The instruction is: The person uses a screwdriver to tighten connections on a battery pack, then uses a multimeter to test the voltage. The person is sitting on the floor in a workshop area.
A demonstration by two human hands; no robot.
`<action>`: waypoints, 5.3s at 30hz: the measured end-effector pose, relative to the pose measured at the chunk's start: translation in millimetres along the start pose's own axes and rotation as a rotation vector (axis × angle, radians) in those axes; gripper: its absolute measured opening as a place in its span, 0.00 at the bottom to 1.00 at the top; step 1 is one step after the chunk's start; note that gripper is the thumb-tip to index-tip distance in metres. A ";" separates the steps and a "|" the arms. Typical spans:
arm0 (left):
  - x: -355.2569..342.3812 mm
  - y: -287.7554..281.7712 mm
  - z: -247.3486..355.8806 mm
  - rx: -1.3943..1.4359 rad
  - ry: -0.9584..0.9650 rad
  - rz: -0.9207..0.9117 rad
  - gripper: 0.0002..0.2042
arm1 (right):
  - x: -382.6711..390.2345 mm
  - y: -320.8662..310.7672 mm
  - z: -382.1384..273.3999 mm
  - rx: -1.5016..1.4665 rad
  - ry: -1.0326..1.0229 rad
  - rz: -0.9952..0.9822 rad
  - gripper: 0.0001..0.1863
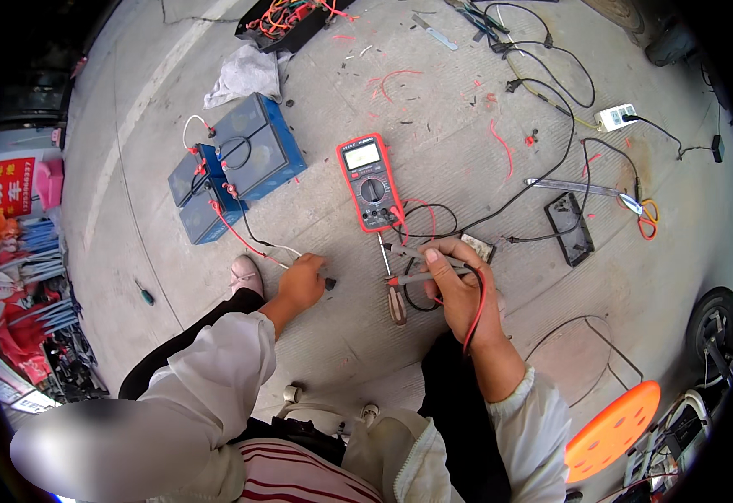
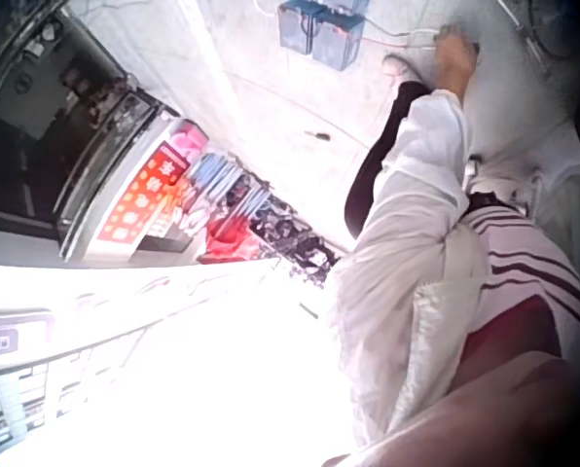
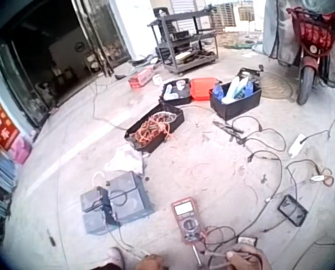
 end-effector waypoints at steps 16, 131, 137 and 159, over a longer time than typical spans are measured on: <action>-145.3 -30.6 94.8 -0.060 -0.232 -0.152 0.21 | 6.9 -21.8 13.9 0.050 0.041 0.125 0.13; 36.6 -156.0 -12.7 0.612 0.263 -0.276 0.24 | 23.5 185.5 34.2 -0.052 -0.090 -0.476 0.09; 36.5 -153.4 -13.4 0.630 0.259 -0.284 0.23 | 23.5 185.7 34.2 -0.047 -0.103 -0.478 0.08; 36.8 -157.3 -15.3 0.580 0.292 -0.197 0.25 | 27.2 181.2 32.6 -0.053 -0.068 -0.450 0.08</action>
Point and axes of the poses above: each hand's wrist, its own x-axis away from the middle knuckle, its own y-axis out of the palm, z = x × y, the point moved 10 cm from there along -x, towards the middle knuckle, and after that the axes turned 13 degrees about -x, right-handed, at the moved point
